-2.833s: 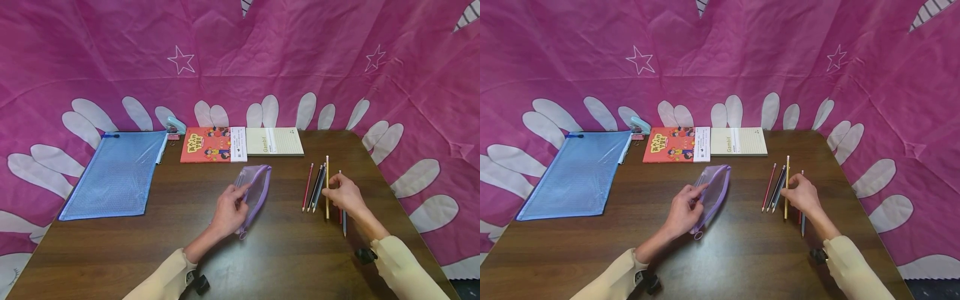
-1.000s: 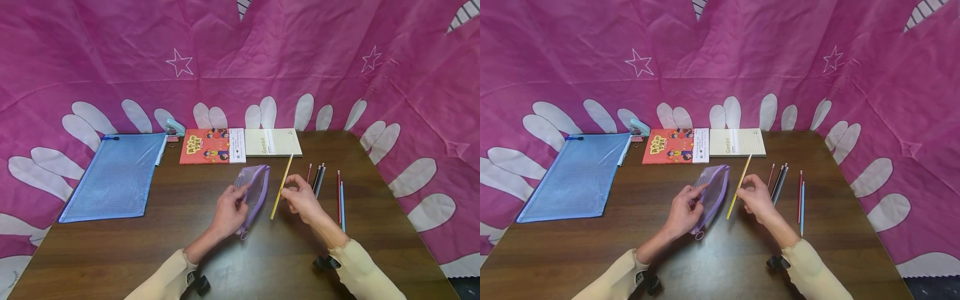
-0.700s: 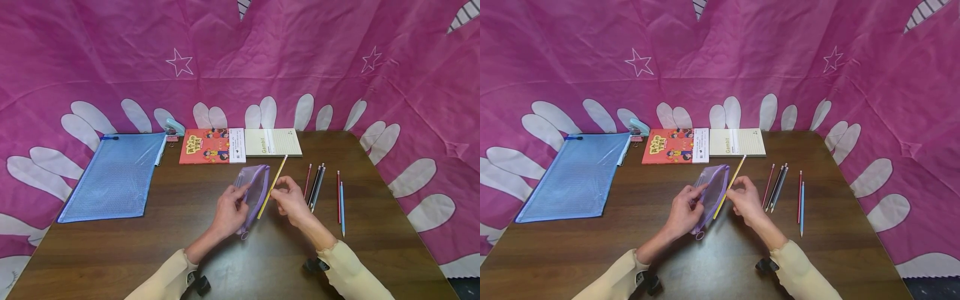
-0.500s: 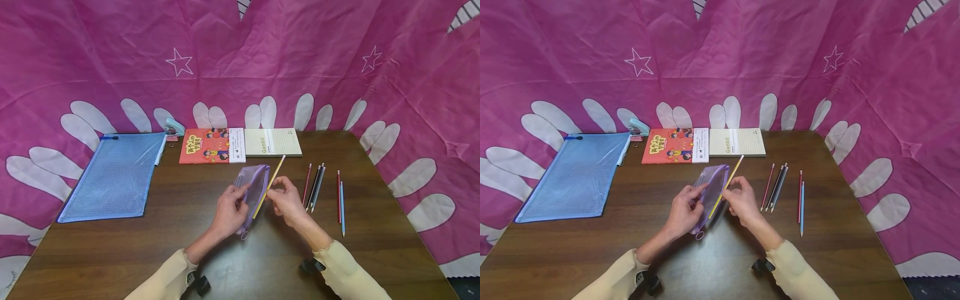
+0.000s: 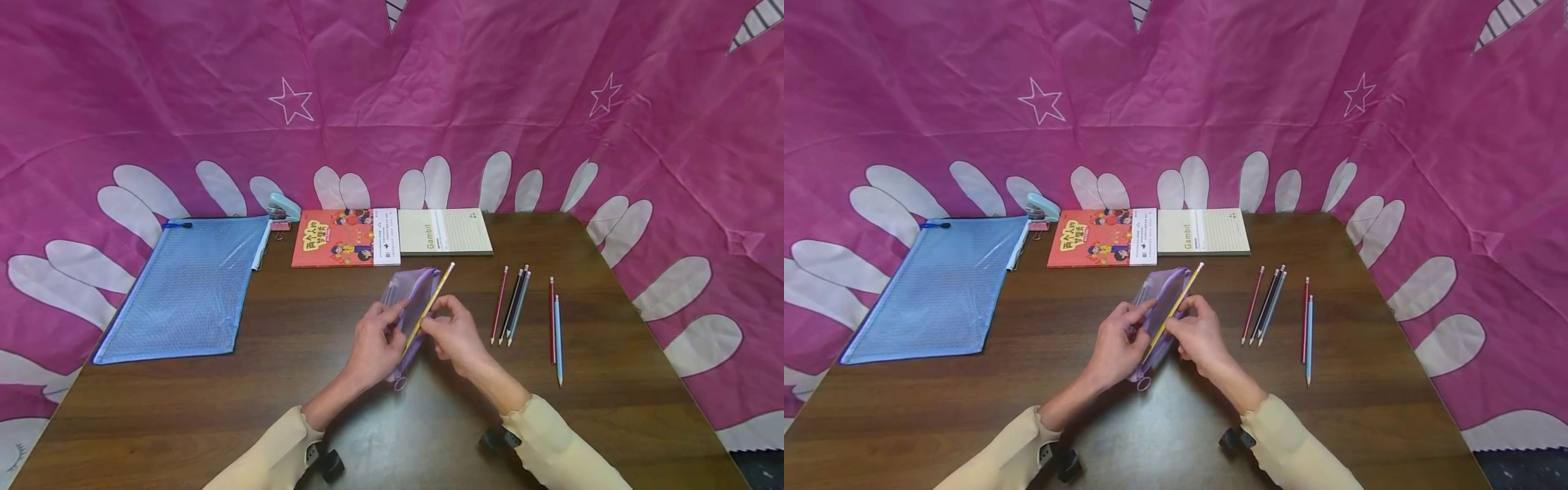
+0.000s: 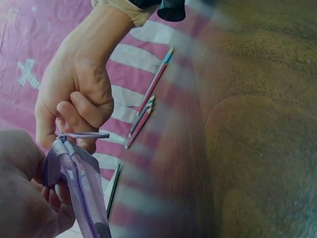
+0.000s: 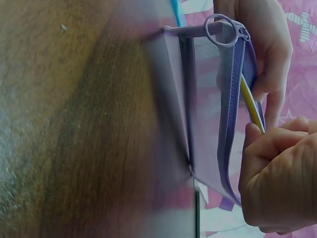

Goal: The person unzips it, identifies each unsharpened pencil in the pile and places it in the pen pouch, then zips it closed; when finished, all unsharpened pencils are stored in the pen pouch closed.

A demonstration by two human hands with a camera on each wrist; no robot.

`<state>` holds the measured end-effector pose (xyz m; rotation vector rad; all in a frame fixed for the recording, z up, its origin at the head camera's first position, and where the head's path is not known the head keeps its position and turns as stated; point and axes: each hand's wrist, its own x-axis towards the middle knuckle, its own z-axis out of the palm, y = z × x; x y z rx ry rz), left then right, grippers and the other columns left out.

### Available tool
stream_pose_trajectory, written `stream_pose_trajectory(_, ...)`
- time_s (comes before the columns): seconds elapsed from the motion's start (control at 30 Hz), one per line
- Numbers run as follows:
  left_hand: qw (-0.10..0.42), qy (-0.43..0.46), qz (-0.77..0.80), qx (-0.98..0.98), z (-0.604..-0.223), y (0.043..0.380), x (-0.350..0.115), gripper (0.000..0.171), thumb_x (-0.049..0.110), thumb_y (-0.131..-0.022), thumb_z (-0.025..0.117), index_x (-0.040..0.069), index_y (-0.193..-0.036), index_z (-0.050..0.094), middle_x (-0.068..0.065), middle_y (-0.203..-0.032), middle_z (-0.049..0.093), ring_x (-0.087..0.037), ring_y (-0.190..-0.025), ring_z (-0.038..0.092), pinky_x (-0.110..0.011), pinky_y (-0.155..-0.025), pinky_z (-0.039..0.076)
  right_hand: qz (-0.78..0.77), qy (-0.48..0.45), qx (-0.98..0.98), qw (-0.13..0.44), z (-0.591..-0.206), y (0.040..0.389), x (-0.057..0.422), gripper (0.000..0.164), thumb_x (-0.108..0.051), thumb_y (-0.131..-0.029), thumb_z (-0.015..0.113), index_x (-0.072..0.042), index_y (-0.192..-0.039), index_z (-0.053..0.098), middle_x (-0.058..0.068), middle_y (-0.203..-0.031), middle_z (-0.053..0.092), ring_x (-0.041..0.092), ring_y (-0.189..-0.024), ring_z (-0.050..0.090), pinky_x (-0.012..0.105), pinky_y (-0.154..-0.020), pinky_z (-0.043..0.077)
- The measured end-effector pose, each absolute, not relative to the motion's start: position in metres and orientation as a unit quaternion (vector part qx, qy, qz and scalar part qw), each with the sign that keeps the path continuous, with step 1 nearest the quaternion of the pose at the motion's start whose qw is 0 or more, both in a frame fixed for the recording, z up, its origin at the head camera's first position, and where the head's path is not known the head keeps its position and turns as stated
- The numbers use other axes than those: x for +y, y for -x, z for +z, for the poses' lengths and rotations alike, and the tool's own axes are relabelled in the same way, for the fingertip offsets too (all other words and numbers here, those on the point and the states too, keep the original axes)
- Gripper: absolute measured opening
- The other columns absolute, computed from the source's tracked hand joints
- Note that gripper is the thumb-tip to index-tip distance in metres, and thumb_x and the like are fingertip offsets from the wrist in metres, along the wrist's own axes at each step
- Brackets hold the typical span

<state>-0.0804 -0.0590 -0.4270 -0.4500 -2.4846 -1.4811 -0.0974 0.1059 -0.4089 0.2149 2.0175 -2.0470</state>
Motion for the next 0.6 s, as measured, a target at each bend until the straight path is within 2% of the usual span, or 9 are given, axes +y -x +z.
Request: stream_pose_trajectory(0.6, 0.115, 0.146, -0.509, -0.841, -0.427, 0.0788, -0.0588, 0.053, -0.012, -0.08, 0.062, 0.002, -0.131, 0.065, -0.005, -0.087, 0.05, -0.014, -0.071, 0.052, -0.024, -0.055, 0.05, -0.64, -0.063, 0.747, 0.168, -0.407, 0.0953, 0.0972, 0.03, -0.001, -0.081, 0.066, -0.001, -0.107, 0.052, 0.01, -0.069, 0.065, 0.01, -0.041, 0.035, 0.022, -0.039, 0.025)
